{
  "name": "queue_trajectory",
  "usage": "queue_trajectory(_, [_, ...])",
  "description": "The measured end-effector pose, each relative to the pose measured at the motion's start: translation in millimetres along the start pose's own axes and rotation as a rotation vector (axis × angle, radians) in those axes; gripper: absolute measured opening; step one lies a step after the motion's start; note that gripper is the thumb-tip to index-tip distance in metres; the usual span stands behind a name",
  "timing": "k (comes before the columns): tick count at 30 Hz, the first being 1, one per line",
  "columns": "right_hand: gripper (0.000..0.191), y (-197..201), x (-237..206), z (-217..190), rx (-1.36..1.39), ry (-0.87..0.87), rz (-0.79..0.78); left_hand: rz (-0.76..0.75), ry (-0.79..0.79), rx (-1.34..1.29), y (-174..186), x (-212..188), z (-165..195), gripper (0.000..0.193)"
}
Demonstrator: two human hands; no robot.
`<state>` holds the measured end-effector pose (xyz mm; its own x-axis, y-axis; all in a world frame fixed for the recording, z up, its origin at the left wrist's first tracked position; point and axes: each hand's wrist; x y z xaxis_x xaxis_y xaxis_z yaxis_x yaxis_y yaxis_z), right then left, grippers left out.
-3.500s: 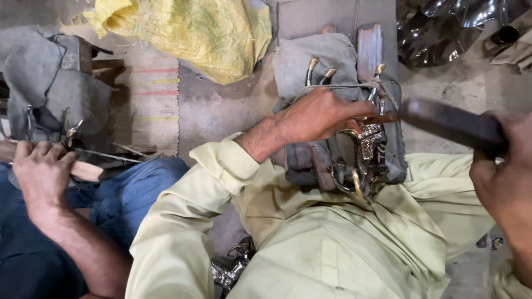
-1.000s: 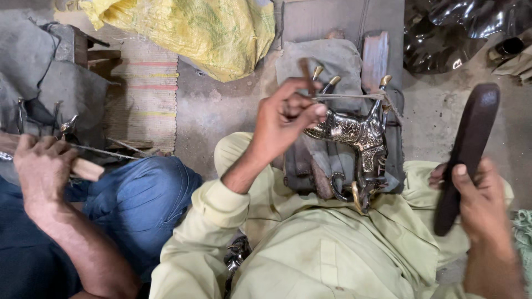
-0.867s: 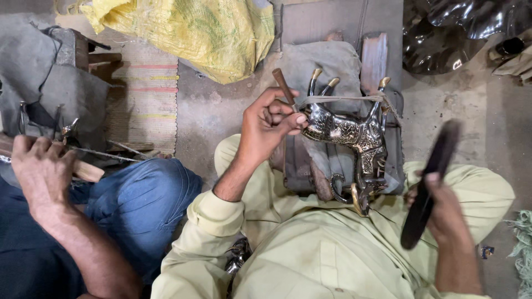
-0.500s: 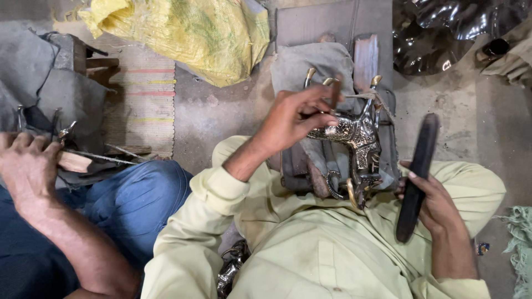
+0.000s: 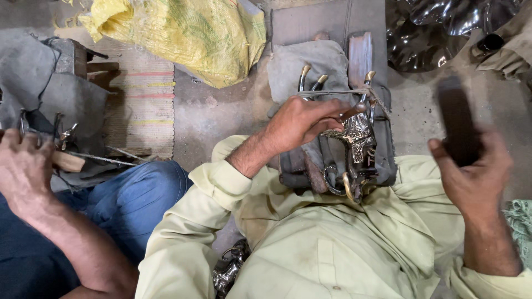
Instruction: The person hammers a small metal figurine secured in a padded vise using a chisel and hammer. They repeatedly strike the chisel to shape or refine the metal surface while another person works nearby.
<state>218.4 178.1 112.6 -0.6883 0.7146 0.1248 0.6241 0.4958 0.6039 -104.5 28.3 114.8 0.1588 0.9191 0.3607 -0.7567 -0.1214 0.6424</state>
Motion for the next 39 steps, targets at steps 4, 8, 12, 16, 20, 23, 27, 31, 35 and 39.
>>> queue_trajectory(4, [0.032, 16.8, 11.3, -56.9, -0.442, 0.23, 0.028, 0.012, 0.01, 0.058, -3.2, -1.4, -0.7, 0.043])
queue_trajectory(8, [0.047, 34.8, 29.7, -90.7, -0.798, 0.33, -0.107, -0.013, 0.019, 0.082, -6.7, 0.8, -3.2, 0.042])
queue_trajectory(12, [0.034, 41.2, 41.9, -95.2, -0.73, 0.293, -0.154, -0.015, 0.026, 0.092, -7.5, 0.9, -2.8, 0.039])
queue_trajectory(16, [0.036, 43.3, 44.6, -92.7, -0.757, 0.321, -0.174, -0.009, -0.02, 0.078, -3.8, 1.1, -2.5, 0.048])
queue_trajectory(20, [0.03, 42.2, 43.7, -89.5, -0.718, 0.322, -0.165, -0.007, -0.003, 0.071, -4.3, 0.6, -1.5, 0.047])
queue_trajectory(23, [0.036, 41.3, 42.7, -84.5, -0.751, 0.353, -0.147, -0.017, -0.041, 0.073, -5.7, 0.4, -2.9, 0.047])
queue_trajectory(27, [0.034, 38.0, 38.4, -76.7, -0.679, 0.301, -0.175, -0.035, 0.006, 0.047, -6.2, -1.4, -3.9, 0.047])
queue_trajectory(31, [0.033, 38.6, 42.0, -70.3, -0.455, 0.232, -0.152, -0.032, -0.041, 0.023, -2.4, 0.1, -3.9, 0.048])
queue_trajectory(35, [0.032, 42.1, 44.0, -58.8, -0.905, 0.318, -0.164, -0.02, -0.033, -0.015, 1.8, -0.9, -3.1, 0.041])
queue_trajectory(39, [0.014, 39.0, 44.6, -39.7, -0.664, 0.001, -0.208, -0.021, -0.055, -0.05, 2.9, -0.1, -5.2, 0.039])
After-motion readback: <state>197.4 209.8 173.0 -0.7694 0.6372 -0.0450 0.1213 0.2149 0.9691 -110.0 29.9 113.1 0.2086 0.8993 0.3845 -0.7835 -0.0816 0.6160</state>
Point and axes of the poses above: each hand's wrist, its own x-axis towards the middle knuckle, its own y-axis out of the back of the hand, z = x × y, and after that the axes turned 12 degrees about -z, right-handed
